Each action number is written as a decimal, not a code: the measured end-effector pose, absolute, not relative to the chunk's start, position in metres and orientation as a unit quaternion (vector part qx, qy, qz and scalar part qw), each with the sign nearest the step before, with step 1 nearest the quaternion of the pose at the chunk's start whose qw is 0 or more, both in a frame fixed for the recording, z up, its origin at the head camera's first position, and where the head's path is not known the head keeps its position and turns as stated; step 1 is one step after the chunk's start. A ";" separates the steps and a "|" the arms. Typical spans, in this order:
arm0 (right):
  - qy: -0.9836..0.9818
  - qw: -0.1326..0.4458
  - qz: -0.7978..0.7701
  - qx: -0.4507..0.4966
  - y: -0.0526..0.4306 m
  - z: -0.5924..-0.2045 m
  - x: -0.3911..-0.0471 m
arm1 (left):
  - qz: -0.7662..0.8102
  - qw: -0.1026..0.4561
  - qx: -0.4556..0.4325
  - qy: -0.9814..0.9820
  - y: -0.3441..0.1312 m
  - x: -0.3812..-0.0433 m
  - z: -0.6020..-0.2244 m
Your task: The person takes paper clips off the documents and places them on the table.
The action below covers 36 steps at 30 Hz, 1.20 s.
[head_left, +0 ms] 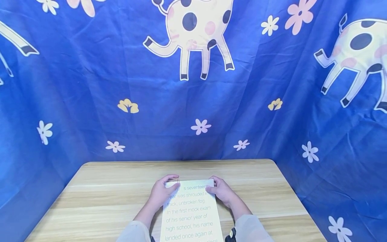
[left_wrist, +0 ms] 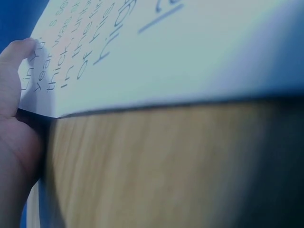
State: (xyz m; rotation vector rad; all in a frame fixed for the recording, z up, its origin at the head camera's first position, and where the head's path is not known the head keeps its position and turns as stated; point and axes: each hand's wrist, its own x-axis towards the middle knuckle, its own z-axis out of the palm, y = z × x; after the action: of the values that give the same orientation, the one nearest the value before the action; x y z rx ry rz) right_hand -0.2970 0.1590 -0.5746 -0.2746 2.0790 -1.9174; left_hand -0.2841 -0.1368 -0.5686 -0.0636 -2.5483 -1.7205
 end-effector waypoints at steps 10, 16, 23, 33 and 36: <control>0.719 0.153 -0.671 -0.095 0.158 -0.574 -0.294 | -0.577 0.036 -0.019 -0.816 -0.141 -0.284 -0.568; 0.718 0.154 -0.672 -0.095 0.158 -0.575 -0.293 | -0.572 0.049 -0.017 -0.819 -0.151 -0.282 -0.557; 0.719 0.155 -0.671 -0.097 0.162 -0.576 -0.294 | -0.555 0.061 -0.033 -0.829 -0.170 -0.281 -0.544; 0.719 0.150 -0.672 -0.094 0.162 -0.575 -0.293 | -0.502 0.091 -0.043 -0.859 -0.193 -0.276 -0.544; 0.711 0.152 -0.680 -0.096 0.162 -0.574 -0.293 | -0.478 0.102 -0.040 -0.871 -0.199 -0.276 -0.544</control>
State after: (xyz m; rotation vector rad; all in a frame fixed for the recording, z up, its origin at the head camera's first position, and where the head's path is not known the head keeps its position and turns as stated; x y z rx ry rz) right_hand -0.2926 0.1620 -0.5737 -0.2754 2.0414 -1.9512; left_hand -0.2756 -0.1995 -0.5436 -0.1181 -2.5722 -1.4113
